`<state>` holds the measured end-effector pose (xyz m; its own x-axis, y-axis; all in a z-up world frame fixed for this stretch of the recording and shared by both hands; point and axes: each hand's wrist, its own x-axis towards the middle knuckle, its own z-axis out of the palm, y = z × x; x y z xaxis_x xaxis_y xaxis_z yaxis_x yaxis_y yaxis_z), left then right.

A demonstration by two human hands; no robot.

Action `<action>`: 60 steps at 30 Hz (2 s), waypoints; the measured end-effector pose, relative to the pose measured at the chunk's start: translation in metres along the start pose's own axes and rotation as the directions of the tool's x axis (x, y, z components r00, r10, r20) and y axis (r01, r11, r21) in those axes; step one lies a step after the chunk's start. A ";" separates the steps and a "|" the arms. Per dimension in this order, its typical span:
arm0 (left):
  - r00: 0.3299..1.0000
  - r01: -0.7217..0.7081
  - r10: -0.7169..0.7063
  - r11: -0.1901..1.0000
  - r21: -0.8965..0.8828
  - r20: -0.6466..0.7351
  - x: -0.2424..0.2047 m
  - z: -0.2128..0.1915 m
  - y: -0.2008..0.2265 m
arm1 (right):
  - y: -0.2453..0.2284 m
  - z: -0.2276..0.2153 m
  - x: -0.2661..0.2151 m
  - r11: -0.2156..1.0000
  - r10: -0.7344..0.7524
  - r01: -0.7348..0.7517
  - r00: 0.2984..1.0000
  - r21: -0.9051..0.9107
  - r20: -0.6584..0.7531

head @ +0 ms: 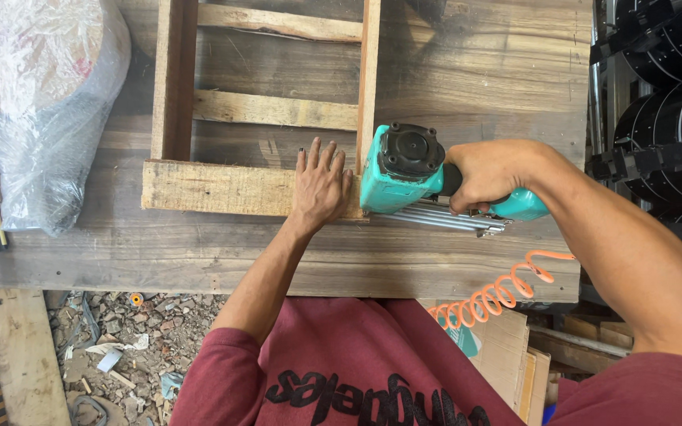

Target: The person uses a pneumatic nail gun to fasten wooden planks into a rectangular frame. They position and align the planks, then drive nails to secure the joints. The person flips the frame to work on different sides and continues nailing until the structure is assembled.

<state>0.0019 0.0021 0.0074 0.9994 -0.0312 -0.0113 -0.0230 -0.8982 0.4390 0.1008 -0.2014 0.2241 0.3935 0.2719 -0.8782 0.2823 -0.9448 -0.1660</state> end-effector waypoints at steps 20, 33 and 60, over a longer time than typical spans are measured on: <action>0.949 -0.139 0.156 0.987 0.083 -0.275 0.002 0.023 -0.011 | 0.016 -0.018 -0.016 0.989 0.014 -0.002 0.997 0.150 -0.079; 0.994 0.053 -0.051 0.998 -0.023 0.099 0.004 -0.024 0.011 | -0.001 -0.025 -0.010 0.991 -0.061 0.062 0.998 0.121 -0.014; 0.993 0.049 -0.049 0.999 0.005 0.109 0.008 -0.011 0.006 | 0.010 -0.029 0.006 0.998 -0.031 0.031 0.999 0.059 0.009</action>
<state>0.0099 0.0008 0.0196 0.9908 -0.0342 -0.1307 0.0261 -0.9008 0.4335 0.1307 -0.2038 0.2303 0.3766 0.2997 -0.8765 0.2426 -0.9451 -0.2190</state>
